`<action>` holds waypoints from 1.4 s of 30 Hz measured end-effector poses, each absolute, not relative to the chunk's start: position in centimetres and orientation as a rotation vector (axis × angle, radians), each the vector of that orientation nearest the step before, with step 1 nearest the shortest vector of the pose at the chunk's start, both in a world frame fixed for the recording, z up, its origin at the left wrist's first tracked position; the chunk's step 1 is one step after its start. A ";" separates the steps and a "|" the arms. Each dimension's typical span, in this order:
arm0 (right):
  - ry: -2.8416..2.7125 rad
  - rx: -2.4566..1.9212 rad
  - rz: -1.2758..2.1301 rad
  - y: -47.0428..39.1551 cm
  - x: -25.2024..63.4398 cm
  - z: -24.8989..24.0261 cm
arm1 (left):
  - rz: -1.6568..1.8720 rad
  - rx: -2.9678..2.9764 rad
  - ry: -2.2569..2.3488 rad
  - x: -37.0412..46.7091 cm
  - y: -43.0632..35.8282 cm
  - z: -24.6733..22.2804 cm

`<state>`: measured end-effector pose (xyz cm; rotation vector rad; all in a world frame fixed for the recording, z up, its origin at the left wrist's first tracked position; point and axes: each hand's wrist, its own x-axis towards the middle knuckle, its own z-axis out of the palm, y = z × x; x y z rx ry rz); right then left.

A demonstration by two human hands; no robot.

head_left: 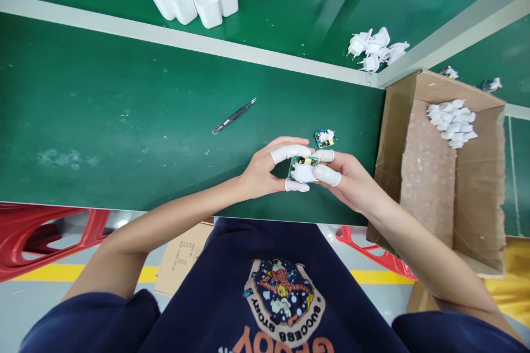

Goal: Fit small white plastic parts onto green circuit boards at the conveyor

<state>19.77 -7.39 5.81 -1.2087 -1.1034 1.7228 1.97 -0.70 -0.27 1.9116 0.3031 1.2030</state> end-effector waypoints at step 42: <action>-1.376 -1.053 1.771 -7.3 20.3 5.2 | 0.177 1.016 0.119 2.1 -0.2 1.3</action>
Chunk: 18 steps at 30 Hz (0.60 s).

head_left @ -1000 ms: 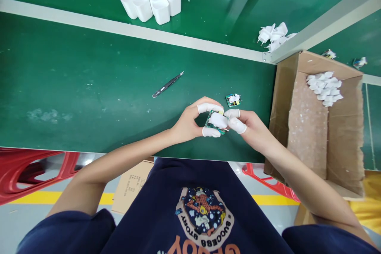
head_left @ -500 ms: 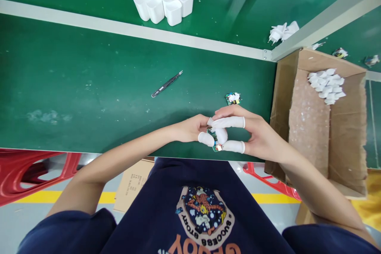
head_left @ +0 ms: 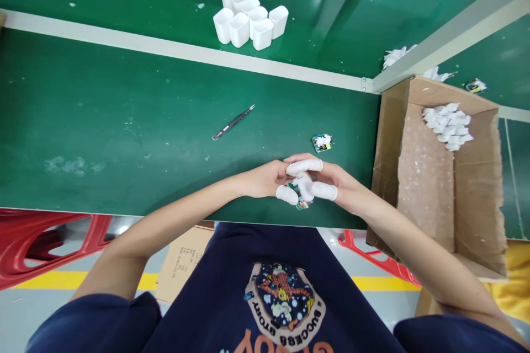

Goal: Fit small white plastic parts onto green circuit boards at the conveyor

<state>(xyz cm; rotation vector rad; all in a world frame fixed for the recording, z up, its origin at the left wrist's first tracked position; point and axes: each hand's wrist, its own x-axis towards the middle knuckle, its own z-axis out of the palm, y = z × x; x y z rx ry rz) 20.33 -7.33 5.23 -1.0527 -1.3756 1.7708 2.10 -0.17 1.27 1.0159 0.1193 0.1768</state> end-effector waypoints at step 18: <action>-1.379 -1.074 1.706 -7.3 19.7 5.1 | 0.161 1.116 0.133 1.6 0.6 1.6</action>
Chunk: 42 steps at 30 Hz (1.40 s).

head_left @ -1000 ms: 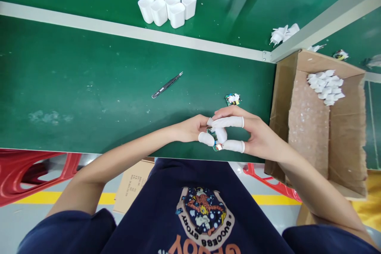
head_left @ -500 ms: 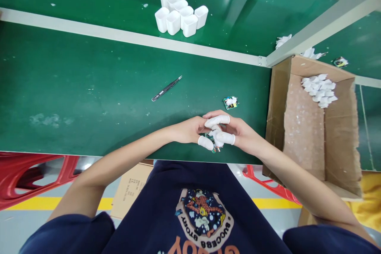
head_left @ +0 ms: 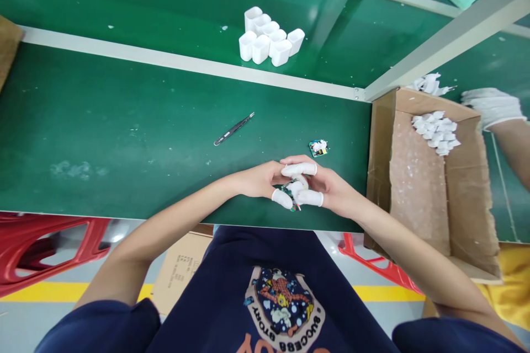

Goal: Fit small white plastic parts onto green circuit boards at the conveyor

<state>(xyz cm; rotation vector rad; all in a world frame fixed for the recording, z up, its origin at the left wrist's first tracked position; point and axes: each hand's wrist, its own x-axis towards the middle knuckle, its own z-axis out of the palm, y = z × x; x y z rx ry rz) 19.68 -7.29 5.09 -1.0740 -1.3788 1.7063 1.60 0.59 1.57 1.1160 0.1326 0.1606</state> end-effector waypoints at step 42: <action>-1.550 -1.056 1.614 -8.1 19.2 5.7 | 0.124 1.058 0.217 1.5 0.8 1.0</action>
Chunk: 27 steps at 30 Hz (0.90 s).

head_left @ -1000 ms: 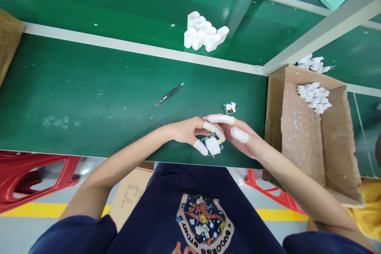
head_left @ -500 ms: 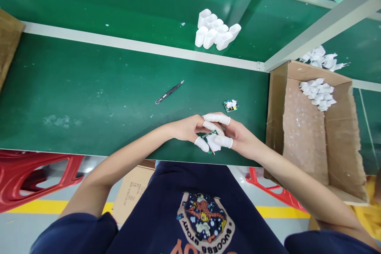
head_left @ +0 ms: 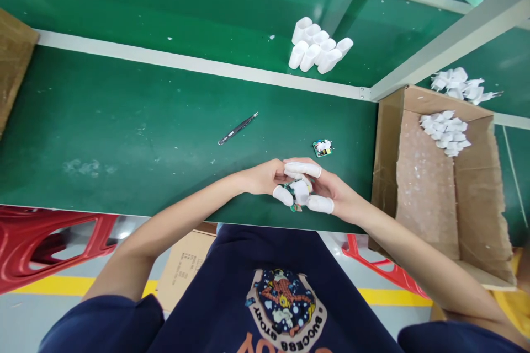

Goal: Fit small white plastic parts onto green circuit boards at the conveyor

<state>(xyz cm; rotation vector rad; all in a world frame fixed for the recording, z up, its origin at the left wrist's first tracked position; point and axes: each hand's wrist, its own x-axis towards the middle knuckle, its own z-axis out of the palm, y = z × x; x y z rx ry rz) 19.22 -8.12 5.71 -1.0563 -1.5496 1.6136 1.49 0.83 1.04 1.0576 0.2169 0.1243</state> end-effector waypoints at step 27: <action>-2.195 -1.225 0.861 -8.4 19.5 8.7 | 0.049 1.024 0.164 1.6 0.5 0.9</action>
